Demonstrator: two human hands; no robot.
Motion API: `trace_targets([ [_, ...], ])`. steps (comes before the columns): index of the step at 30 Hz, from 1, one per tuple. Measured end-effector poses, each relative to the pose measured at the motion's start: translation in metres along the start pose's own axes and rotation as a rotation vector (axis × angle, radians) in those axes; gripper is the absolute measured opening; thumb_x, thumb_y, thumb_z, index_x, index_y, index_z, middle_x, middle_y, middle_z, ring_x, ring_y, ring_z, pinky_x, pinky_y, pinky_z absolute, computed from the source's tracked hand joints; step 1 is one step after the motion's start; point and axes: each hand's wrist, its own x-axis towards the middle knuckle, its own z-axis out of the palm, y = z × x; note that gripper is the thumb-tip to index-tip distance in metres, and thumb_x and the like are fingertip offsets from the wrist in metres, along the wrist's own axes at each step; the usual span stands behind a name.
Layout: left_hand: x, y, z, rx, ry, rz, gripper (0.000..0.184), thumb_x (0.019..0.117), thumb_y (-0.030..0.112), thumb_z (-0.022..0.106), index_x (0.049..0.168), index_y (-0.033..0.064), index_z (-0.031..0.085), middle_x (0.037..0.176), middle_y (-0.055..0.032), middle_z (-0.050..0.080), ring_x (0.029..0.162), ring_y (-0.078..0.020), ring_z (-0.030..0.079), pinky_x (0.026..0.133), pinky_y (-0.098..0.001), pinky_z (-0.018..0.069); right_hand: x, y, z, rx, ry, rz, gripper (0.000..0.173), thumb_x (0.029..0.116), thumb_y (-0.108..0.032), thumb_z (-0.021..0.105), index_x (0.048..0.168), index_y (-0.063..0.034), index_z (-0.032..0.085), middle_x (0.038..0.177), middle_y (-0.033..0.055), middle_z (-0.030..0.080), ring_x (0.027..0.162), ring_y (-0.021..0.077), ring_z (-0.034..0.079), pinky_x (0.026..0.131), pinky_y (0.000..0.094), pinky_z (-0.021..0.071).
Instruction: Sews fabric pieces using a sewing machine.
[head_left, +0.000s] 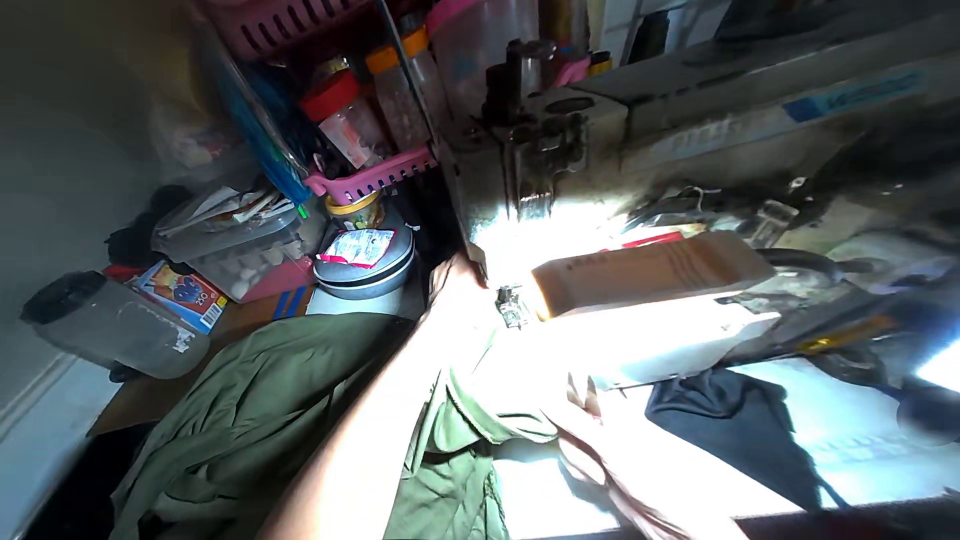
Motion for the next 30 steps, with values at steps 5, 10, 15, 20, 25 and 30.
trace_targets([
  [5, -0.049, 0.017, -0.066, -0.099, 0.078, 0.15, 0.021, 0.098, 0.017, 0.063, 0.11, 0.002, 0.072, 0.108, -0.0157, 0.071, 0.101, -0.0294, 0.069, 0.09, -0.0518, 0.054, -0.008, 0.0, -0.005, -0.188, 0.052, -0.105, 0.011, 0.0978, -0.026, 0.063, 0.099, -0.0153, 0.062, 0.058, -0.0085, 0.051, 0.041, 0.0012, 0.042, 0.039, 0.0172, 0.0394],
  [10, -0.157, -0.065, -0.122, -0.194, 0.205, 0.073, 0.032, 0.103, 0.027, 0.058, 0.125, 0.0075, 0.069, 0.117, -0.0052, 0.073, 0.107, -0.0136, 0.07, 0.095, -0.037, 0.0574, -0.036, -0.006, -0.006, -0.759, 0.183, -0.532, 0.022, 0.0984, -0.008, 0.058, 0.114, -0.0003, 0.072, 0.104, 0.0077, 0.072, 0.088, 0.0023, 0.065, 0.079, 0.0183, 0.0545],
  [15, -0.305, -0.154, -0.141, 0.116, 0.035, -0.209, 0.069, 0.0867, 0.058, 0.066, 0.14, 0.015, 0.063, 0.15, -0.0068, 0.055, 0.145, -0.0305, 0.044, 0.116, -0.0647, 0.0274, -0.019, 0.021, 0.024, -1.143, -0.221, -0.804, 0.045, 0.0942, -0.015, 0.065, 0.138, -0.0072, 0.063, 0.136, 0.0179, 0.063, 0.118, 0.0309, 0.065, 0.096, 0.0454, 0.0544],
  [20, -0.291, -0.135, -0.17, 0.332, 0.027, -0.39, 0.033, 0.0919, -0.004, 0.058, 0.121, 0.0032, 0.072, 0.122, -0.016, 0.072, 0.123, -0.0359, 0.063, 0.114, -0.0646, 0.0329, 0.017, 0.058, 0.038, -0.985, -0.197, -0.931, 0.02, 0.0872, -0.008, 0.06, 0.101, -0.0049, 0.073, 0.11, 0.0151, 0.07, 0.098, 0.0269, 0.07, 0.082, 0.0409, 0.0587],
  [25, -0.239, -0.073, -0.257, 0.309, 0.441, -0.261, 0.026, 0.1038, 0.003, 0.049, 0.123, -0.0066, 0.064, 0.102, -0.0271, 0.07, 0.092, -0.0412, 0.069, 0.082, -0.0609, 0.054, -0.014, 0.003, 0.034, -0.547, -0.313, -0.38, 0.021, 0.1002, -0.023, 0.058, 0.11, -0.0052, 0.064, 0.084, -0.0092, 0.063, 0.066, -0.0069, 0.055, 0.06, 0.0137, 0.0488],
  [30, -0.176, -0.003, -0.287, 0.609, 0.764, 0.293, 0.026, 0.1014, 0.018, 0.053, 0.095, -0.0049, 0.064, 0.082, -0.0218, 0.065, 0.073, -0.0331, 0.065, 0.063, -0.0474, 0.0496, -0.048, -0.03, 0.025, -0.356, -0.272, -0.304, 0.011, 0.0991, -0.026, 0.062, 0.106, -0.0195, 0.057, 0.077, -0.0202, 0.061, 0.061, -0.0056, 0.057, 0.056, 0.0178, 0.052],
])
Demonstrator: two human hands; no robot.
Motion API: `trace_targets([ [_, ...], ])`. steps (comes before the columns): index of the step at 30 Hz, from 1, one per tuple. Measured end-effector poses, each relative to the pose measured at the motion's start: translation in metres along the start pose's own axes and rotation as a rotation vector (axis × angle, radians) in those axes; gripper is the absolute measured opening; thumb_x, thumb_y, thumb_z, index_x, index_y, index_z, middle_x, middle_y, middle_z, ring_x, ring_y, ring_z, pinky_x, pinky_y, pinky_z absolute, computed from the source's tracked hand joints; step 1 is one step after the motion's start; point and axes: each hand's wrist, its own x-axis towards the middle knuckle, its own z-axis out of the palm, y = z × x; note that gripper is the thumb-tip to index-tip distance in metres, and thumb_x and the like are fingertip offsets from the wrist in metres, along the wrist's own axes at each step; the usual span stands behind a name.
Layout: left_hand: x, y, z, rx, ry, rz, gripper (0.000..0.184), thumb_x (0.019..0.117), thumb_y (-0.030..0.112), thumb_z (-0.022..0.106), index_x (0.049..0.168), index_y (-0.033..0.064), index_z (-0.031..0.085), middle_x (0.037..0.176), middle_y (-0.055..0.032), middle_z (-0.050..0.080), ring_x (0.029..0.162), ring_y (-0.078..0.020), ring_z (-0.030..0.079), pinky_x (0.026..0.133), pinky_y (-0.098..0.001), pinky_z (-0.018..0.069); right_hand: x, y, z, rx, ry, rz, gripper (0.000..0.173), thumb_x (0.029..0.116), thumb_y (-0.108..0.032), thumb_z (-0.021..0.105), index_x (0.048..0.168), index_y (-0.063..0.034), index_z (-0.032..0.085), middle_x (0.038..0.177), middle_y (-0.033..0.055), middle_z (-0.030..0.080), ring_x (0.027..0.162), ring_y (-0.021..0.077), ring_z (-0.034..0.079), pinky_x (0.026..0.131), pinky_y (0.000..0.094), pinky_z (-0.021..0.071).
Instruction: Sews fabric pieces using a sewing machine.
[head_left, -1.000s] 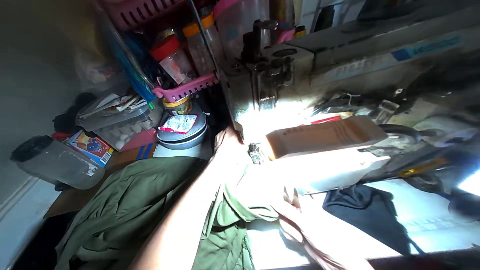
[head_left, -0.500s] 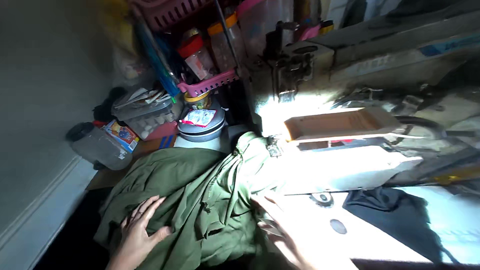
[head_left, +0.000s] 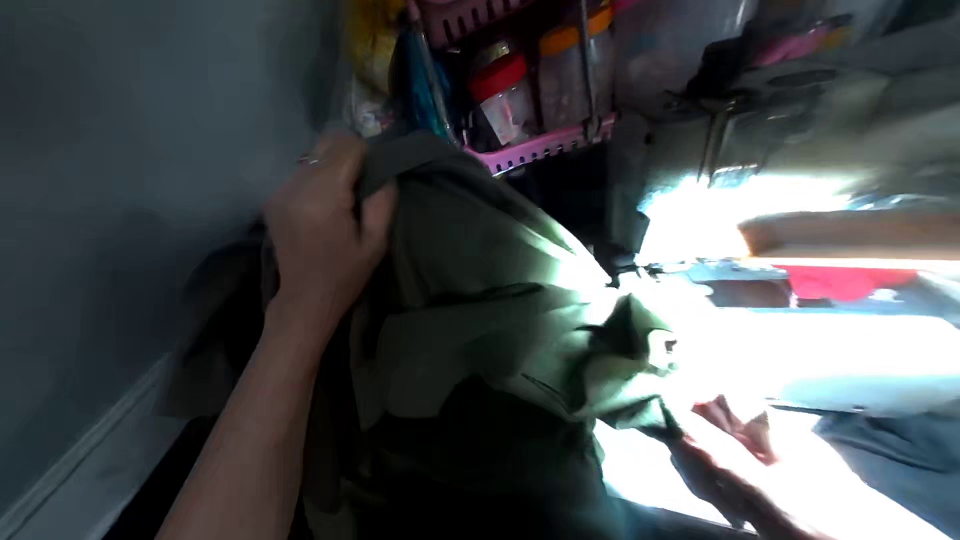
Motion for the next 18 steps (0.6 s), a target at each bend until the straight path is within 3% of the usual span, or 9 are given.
trace_targets([
  [2, 0.005, 0.006, 0.019, 0.07, -0.421, -0.047, 0.034, 0.1017, 0.029, 0.057, 0.097, -0.0019, 0.069, 0.088, -0.0243, 0.068, 0.084, -0.0452, 0.069, 0.068, -0.0648, 0.0513, -0.011, -0.006, -0.007, -0.059, 0.018, 0.008, 0.01, 0.1008, -0.025, 0.06, 0.107, -0.0174, 0.056, 0.076, -0.0184, 0.059, 0.061, -0.0044, 0.056, 0.057, 0.0199, 0.0518],
  [4, -0.007, 0.016, 0.04, 0.038, -0.875, -0.081, 0.034, 0.1016, 0.038, 0.061, 0.114, 0.008, 0.073, 0.115, -0.0173, 0.07, 0.115, -0.0426, 0.062, 0.099, -0.0696, 0.0409, -0.019, -0.006, -0.015, -0.146, -0.002, 0.059, 0.012, 0.1022, -0.023, 0.056, 0.107, -0.0128, 0.054, 0.075, -0.016, 0.056, 0.059, -0.0049, 0.053, 0.056, 0.0187, 0.0499],
  [6, -0.028, 0.049, 0.053, -0.141, -0.83, 0.026, 0.027, 0.0968, 0.032, 0.066, 0.118, 0.0176, 0.075, 0.122, -0.0043, 0.071, 0.119, -0.0286, 0.062, 0.101, -0.0577, 0.0465, -0.026, -0.008, -0.02, -0.301, -0.023, 0.096, 0.023, 0.1024, -0.021, 0.057, 0.108, 0.0011, 0.061, 0.079, -0.0028, 0.06, 0.065, 0.0005, 0.056, 0.062, 0.0222, 0.0506],
  [8, -0.049, 0.097, 0.055, -0.483, -0.759, 0.114, 0.024, 0.0917, 0.027, 0.07, 0.109, 0.011, 0.075, 0.114, -0.0076, 0.072, 0.112, -0.0254, 0.065, 0.097, -0.0516, 0.0512, -0.032, -0.012, -0.02, -0.381, -0.096, 0.038, 0.028, 0.1018, -0.011, 0.055, 0.114, 0.0119, 0.064, 0.092, 0.0117, 0.068, 0.079, 0.0051, 0.061, 0.074, 0.024, 0.0528],
  [9, -0.057, 0.116, 0.054, -0.622, -0.836, 0.214, 0.028, 0.0972, 0.028, 0.064, 0.113, 0.0076, 0.074, 0.119, -0.0126, 0.071, 0.119, -0.0298, 0.064, 0.101, -0.0559, 0.0478, -0.033, -0.015, -0.018, -0.38, -0.132, -0.038, 0.026, 0.1015, -0.008, 0.054, 0.114, 0.0132, 0.064, 0.096, 0.0136, 0.07, 0.085, 0.0033, 0.063, 0.079, 0.0212, 0.0526],
  [12, -0.058, 0.132, 0.062, -0.698, -0.784, 0.612, 0.026, 0.1046, 0.024, 0.051, 0.111, 0.0138, 0.074, 0.113, -0.0104, 0.073, 0.113, -0.0332, 0.066, 0.088, -0.0604, 0.0494, -0.023, -0.023, -0.021, -0.402, -0.171, -0.126, 0.022, 0.1025, -0.008, 0.053, 0.113, 0.007, 0.066, 0.096, 0.0107, 0.069, 0.085, 0.0025, 0.062, 0.079, 0.0193, 0.051],
  [14, -0.04, 0.114, 0.052, -0.732, -0.868, 0.563, 0.032, 0.1066, 0.03, 0.05, 0.103, 0.0119, 0.076, 0.1, -0.0094, 0.074, 0.102, -0.0274, 0.069, 0.088, -0.0566, 0.0516, -0.009, -0.018, -0.026, -0.504, -0.122, -0.105, 0.023, 0.1007, -0.015, 0.055, 0.111, 0.0002, 0.069, 0.09, 0.0089, 0.068, 0.079, 0.0091, 0.063, 0.073, 0.0281, 0.0524],
  [16, -0.015, 0.1, 0.037, -0.9, -0.879, 0.447, 0.044, 0.1065, 0.039, 0.049, 0.078, 0.0128, 0.068, 0.07, 0.0014, 0.058, 0.071, -0.011, 0.057, 0.075, -0.038, 0.0416, 0.009, -0.002, -0.033, -0.565, -0.088, -0.098, 0.026, 0.1014, -0.024, 0.054, 0.114, -0.0072, 0.07, 0.088, 0.0043, 0.067, 0.073, 0.0076, 0.06, 0.068, 0.0278, 0.0518],
  [18, 0.005, 0.089, 0.019, -0.972, -0.791, 0.425, 0.037, 0.1056, 0.039, 0.048, 0.083, 0.0169, 0.067, 0.077, 0.009, 0.056, 0.08, -0.0019, 0.054, 0.079, -0.0274, 0.0424, 0.024, 0.002, -0.038, -0.57, -0.091, -0.083, 0.029, 0.1008, -0.028, 0.052, 0.111, -0.0069, 0.07, 0.082, 0.0012, 0.063, 0.067, 0.0052, 0.055, 0.063, 0.0259, 0.0484],
])
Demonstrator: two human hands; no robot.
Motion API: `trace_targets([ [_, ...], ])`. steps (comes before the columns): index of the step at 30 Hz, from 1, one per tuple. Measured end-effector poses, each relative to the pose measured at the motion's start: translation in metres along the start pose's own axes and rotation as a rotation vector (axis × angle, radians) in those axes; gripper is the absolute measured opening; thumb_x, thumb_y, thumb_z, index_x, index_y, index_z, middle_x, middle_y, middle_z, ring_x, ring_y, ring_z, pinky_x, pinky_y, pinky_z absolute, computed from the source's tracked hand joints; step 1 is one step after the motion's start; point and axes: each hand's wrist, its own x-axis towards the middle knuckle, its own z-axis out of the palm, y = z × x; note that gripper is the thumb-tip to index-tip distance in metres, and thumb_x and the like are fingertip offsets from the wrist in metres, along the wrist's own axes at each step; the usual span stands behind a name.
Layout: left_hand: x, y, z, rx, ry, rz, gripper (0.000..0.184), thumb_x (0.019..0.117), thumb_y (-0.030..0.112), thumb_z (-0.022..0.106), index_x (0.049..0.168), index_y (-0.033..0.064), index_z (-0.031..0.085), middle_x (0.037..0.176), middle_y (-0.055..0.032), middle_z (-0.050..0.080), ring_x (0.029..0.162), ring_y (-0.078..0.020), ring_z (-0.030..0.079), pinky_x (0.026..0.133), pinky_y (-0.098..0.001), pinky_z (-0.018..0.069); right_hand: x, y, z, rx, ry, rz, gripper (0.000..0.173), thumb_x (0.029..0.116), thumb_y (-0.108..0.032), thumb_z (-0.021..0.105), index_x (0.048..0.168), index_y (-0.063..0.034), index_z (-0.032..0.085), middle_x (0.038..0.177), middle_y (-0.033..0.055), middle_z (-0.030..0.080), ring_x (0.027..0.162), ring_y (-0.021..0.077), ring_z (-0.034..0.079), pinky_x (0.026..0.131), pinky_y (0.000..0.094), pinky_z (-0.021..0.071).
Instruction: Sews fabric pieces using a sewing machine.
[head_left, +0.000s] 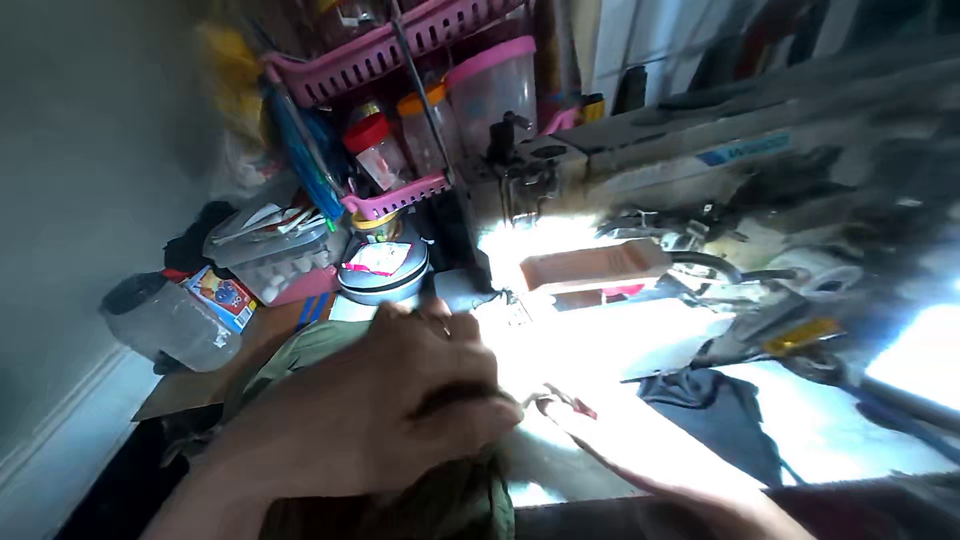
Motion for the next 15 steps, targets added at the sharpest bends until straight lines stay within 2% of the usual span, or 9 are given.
trace_targets([
  [3, -0.002, -0.011, -0.001, -0.073, 0.168, -0.063, 0.028, 0.1001, 0.044, 0.058, 0.091, 0.0201, 0.068, 0.097, 0.012, 0.061, 0.099, 0.0006, 0.056, 0.091, -0.0248, 0.0481, 0.016, -0.016, -0.014, 0.057, 0.045, 0.036, 0.027, 0.0967, -0.04, 0.063, 0.096, -0.0144, 0.071, 0.069, -0.0115, 0.057, 0.057, -0.0051, 0.048, 0.054, 0.0171, 0.0432],
  [5, 0.0, -0.027, 0.028, 0.11, 0.161, -0.221, 0.042, 0.09, 0.059, 0.066, 0.106, 0.0213, 0.073, 0.107, 0.0089, 0.069, 0.107, -0.0059, 0.061, 0.096, -0.0405, 0.0491, 0.023, -0.03, -0.026, 0.147, 0.205, 0.041, 0.016, 0.0931, -0.026, 0.071, 0.094, -0.0098, 0.072, 0.07, -0.0084, 0.061, 0.057, -0.0031, 0.052, 0.055, 0.0172, 0.0464],
  [6, 0.002, -0.035, 0.044, 0.245, 0.085, -0.345, 0.044, 0.0894, 0.06, 0.067, 0.115, 0.0242, 0.073, 0.115, 0.0069, 0.069, 0.115, -0.0111, 0.061, 0.103, -0.0492, 0.045, 0.026, -0.029, -0.029, 0.242, 0.32, -0.007, 0.01, 0.0918, -0.018, 0.07, 0.097, -0.0095, 0.071, 0.072, -0.0078, 0.063, 0.058, -0.0026, 0.055, 0.055, 0.0156, 0.0487],
  [7, 0.004, -0.043, 0.058, 0.394, 0.061, -0.433, 0.041, 0.0915, 0.05, 0.067, 0.122, 0.0223, 0.072, 0.12, 0.0004, 0.07, 0.12, -0.0208, 0.061, 0.108, -0.0596, 0.0375, 0.028, -0.027, -0.031, 0.397, 0.424, -0.011, 0.006, 0.093, -0.012, 0.064, 0.098, -0.0105, 0.068, 0.07, -0.0076, 0.061, 0.056, -0.0014, 0.053, 0.052, 0.0153, 0.0471],
  [8, 0.007, -0.051, 0.066, 0.554, 0.133, -0.448, 0.033, 0.0909, 0.034, 0.071, 0.118, 0.0146, 0.073, 0.117, -0.0086, 0.071, 0.116, -0.031, 0.064, 0.106, -0.0677, 0.0332, 0.031, -0.024, -0.034, 0.526, 0.492, 0.004, 0.009, 0.0962, -0.008, 0.057, 0.1, -0.0122, 0.063, 0.07, -0.0083, 0.059, 0.056, -0.0011, 0.053, 0.051, 0.0152, 0.0471],
  [10, 0.018, -0.063, 0.069, 0.769, 0.301, -0.467, 0.034, 0.0914, 0.025, 0.07, 0.123, 0.012, 0.072, 0.122, -0.0102, 0.07, 0.122, -0.0362, 0.06, 0.108, -0.0726, 0.0252, 0.037, -0.025, -0.036, 0.64, 0.582, 0.037, 0.012, 0.1, -0.007, 0.05, 0.098, -0.0117, 0.061, 0.066, -0.0079, 0.056, 0.052, -0.0001, 0.052, 0.049, 0.0162, 0.0467],
  [12, 0.031, -0.061, 0.074, 0.676, 0.313, -0.463, 0.051, 0.0954, 0.044, 0.059, 0.139, 0.0184, 0.064, 0.141, -0.0041, 0.062, 0.142, -0.0327, 0.046, 0.114, -0.0761, 0.0135, 0.044, -0.027, -0.037, 0.676, 0.633, 0.099, 0.015, 0.1026, -0.007, 0.045, 0.096, -0.0114, 0.058, 0.064, -0.0073, 0.053, 0.049, -0.0001, 0.049, 0.046, 0.0159, 0.0442],
  [13, 0.038, -0.058, 0.083, 0.545, 0.261, -0.478, 0.059, 0.0926, 0.059, 0.059, 0.14, 0.0233, 0.061, 0.146, -0.0012, 0.058, 0.146, -0.0288, 0.041, 0.114, -0.0771, 0.011, 0.047, -0.028, -0.039, 0.683, 0.665, 0.15, 0.016, 0.1046, -0.007, 0.045, 0.096, -0.01, 0.058, 0.063, -0.006, 0.052, 0.047, 0.0007, 0.047, 0.043, 0.0166, 0.0425],
  [15, 0.049, -0.062, 0.106, 0.421, 0.132, -0.527, 0.058, 0.0913, 0.064, 0.06, 0.137, 0.0276, 0.063, 0.141, -0.0011, 0.06, 0.141, -0.0269, 0.046, 0.113, -0.0791, 0.0123, 0.052, -0.031, -0.042, 0.732, 0.691, 0.244, 0.019, 0.1082, -0.011, 0.041, 0.098, -0.0088, 0.057, 0.063, -0.0037, 0.05, 0.046, 0.0026, 0.045, 0.041, 0.0188, 0.0404],
])
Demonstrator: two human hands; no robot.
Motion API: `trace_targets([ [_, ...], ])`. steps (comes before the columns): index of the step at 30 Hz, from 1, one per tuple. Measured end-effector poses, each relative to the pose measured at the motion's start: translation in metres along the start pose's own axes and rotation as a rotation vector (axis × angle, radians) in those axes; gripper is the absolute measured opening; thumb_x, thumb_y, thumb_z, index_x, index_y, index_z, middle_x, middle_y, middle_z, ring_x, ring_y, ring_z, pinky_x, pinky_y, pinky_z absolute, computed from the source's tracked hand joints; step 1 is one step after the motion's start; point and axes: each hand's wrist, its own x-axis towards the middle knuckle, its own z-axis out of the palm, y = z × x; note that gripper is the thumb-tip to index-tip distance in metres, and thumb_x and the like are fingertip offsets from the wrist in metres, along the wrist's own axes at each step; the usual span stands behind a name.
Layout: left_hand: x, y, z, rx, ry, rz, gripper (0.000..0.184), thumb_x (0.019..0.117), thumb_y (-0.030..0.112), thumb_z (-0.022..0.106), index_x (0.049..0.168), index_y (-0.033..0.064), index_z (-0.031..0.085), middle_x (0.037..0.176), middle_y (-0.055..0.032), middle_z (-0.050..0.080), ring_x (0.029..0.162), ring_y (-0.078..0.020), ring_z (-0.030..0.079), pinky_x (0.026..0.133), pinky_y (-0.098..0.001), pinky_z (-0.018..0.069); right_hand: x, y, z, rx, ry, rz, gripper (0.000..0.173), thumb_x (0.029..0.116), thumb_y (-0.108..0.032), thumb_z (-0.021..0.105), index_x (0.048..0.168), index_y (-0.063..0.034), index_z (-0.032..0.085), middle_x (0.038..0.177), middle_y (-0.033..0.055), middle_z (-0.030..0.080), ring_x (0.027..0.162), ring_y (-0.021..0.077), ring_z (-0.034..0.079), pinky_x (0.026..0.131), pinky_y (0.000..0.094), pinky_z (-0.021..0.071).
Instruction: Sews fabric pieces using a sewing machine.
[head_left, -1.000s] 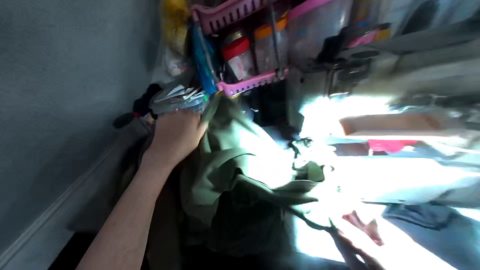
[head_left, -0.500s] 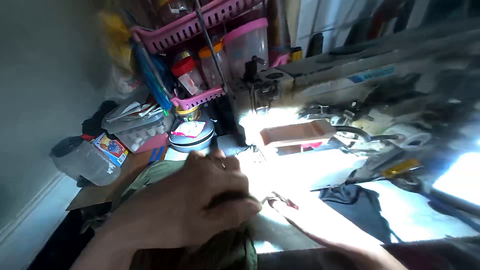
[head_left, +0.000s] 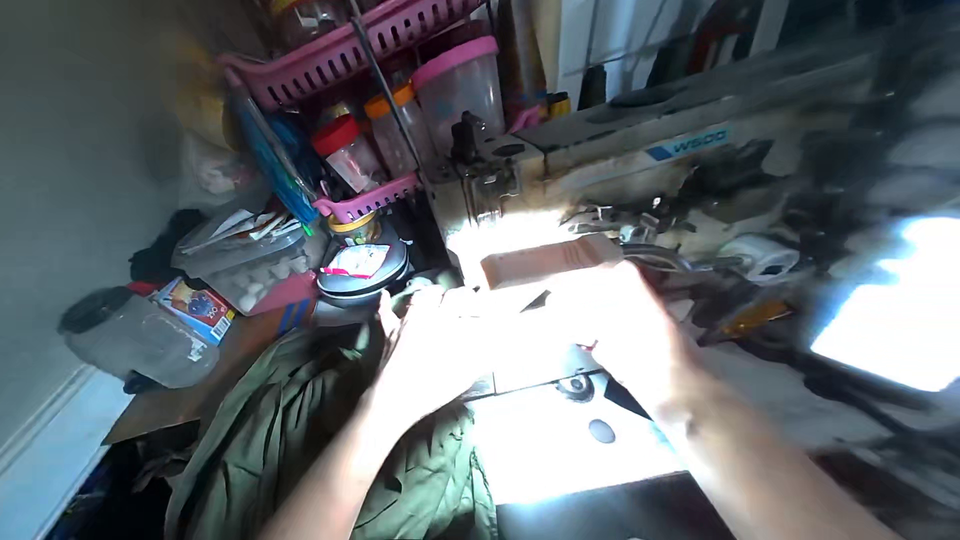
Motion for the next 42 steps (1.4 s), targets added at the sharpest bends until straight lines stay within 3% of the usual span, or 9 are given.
trace_targets([
  [5, 0.007, -0.007, 0.018, 0.262, 0.234, -0.016, 0.021, 0.0841, 0.02, 0.077, 0.105, 0.0153, 0.078, 0.112, -0.0091, 0.072, 0.115, -0.0326, 0.063, 0.109, -0.0699, 0.0257, -0.044, 0.006, -0.013, -0.097, -0.16, 0.058, 0.012, 0.0977, -0.013, 0.056, 0.086, -0.0121, 0.059, 0.056, -0.005, 0.05, 0.042, 0.0021, 0.042, 0.039, 0.0176, 0.0376],
  [13, -0.069, -0.009, 0.024, 0.287, 0.225, 0.159, 0.043, 0.0813, 0.01, 0.067, 0.122, 0.0224, 0.075, 0.129, -0.0041, 0.071, 0.122, -0.0346, 0.065, 0.103, -0.0765, 0.0313, -0.13, 0.073, -0.054, -0.414, -0.333, -0.04, 0.021, 0.0979, -0.013, 0.063, 0.105, 0.0072, 0.064, 0.087, 0.0001, 0.067, 0.076, -0.0016, 0.061, 0.072, 0.0207, 0.053],
  [21, -0.048, -0.014, 0.026, 0.312, 0.177, 0.119, 0.046, 0.0737, 0.009, 0.073, 0.118, 0.0196, 0.077, 0.125, -0.0077, 0.072, 0.124, -0.0369, 0.062, 0.104, -0.0772, 0.0295, -0.115, 0.077, -0.042, -0.401, -0.269, 0.005, 0.018, 0.0967, -0.016, 0.065, 0.099, 0.0016, 0.063, 0.076, -0.0063, 0.058, 0.063, -0.0037, 0.051, 0.059, 0.0172, 0.0461],
  [27, -0.023, -0.029, 0.018, 0.301, 0.057, 0.154, 0.036, 0.0771, 0.015, 0.075, 0.113, 0.0087, 0.075, 0.121, -0.0136, 0.071, 0.125, -0.0387, 0.06, 0.106, -0.0771, 0.0266, -0.08, 0.08, -0.031, -0.381, -0.281, 0.095, 0.019, 0.1, -0.026, 0.061, 0.097, -0.0081, 0.064, 0.071, -0.0093, 0.054, 0.056, -0.0012, 0.048, 0.052, 0.0177, 0.043],
  [31, -0.012, -0.041, -0.027, 0.17, -0.178, 0.257, 0.048, 0.0926, 0.062, 0.059, 0.118, 0.0243, 0.075, 0.122, -0.0058, 0.07, 0.129, -0.0324, 0.057, 0.11, -0.0804, 0.0171, -0.048, 0.088, -0.03, -0.498, -0.336, -0.064, 0.033, 0.0985, -0.039, 0.06, 0.104, -0.0072, 0.068, 0.071, -0.0069, 0.057, 0.055, -0.0003, 0.05, 0.052, 0.02, 0.0462],
  [33, -0.007, -0.042, -0.058, 0.175, -0.262, 0.211, 0.054, 0.088, 0.077, 0.053, 0.107, 0.031, 0.073, 0.109, 0.0057, 0.069, 0.121, -0.0194, 0.059, 0.113, -0.0746, 0.0188, -0.033, 0.084, -0.029, -0.513, -0.376, -0.095, 0.03, 0.0976, -0.037, 0.06, 0.101, -0.0087, 0.069, 0.07, -0.0075, 0.057, 0.053, -0.0009, 0.049, 0.05, 0.0193, 0.0448],
  [36, -0.012, -0.05, -0.092, 0.271, -0.07, 0.291, 0.039, 0.0857, 0.065, 0.064, 0.08, 0.0262, 0.071, 0.085, 0.0056, 0.066, 0.099, -0.0196, 0.066, 0.104, -0.0753, 0.0304, -0.017, 0.073, -0.028, -0.575, -0.456, -0.131, 0.028, 0.0978, -0.035, 0.061, 0.102, -0.0097, 0.071, 0.072, -0.0076, 0.06, 0.056, -0.0013, 0.05, 0.053, 0.018, 0.0451],
  [38, -0.021, -0.046, -0.116, 0.307, 0.053, 0.356, 0.037, 0.0888, 0.058, 0.062, 0.072, 0.027, 0.07, 0.083, 0.0062, 0.066, 0.103, -0.0208, 0.066, 0.104, -0.0723, 0.0317, -0.017, 0.066, -0.033, -0.651, -0.554, -0.202, 0.031, 0.0991, -0.037, 0.059, 0.099, -0.0095, 0.072, 0.073, -0.0056, 0.061, 0.06, -0.0006, 0.052, 0.057, 0.0192, 0.0464],
  [42, -0.062, -0.006, -0.092, 0.032, 0.078, 0.482, 0.048, 0.0921, 0.073, 0.05, 0.088, 0.0287, 0.069, 0.107, 0.0024, 0.069, 0.118, -0.0247, 0.06, 0.108, -0.0717, 0.0266, -0.071, 0.028, -0.044, -0.593, -0.81, -0.369, 0.027, 0.0972, -0.023, 0.064, 0.087, 0.001, 0.072, 0.074, 0.0073, 0.068, 0.068, 0.008, 0.062, 0.064, 0.0272, 0.0515],
])
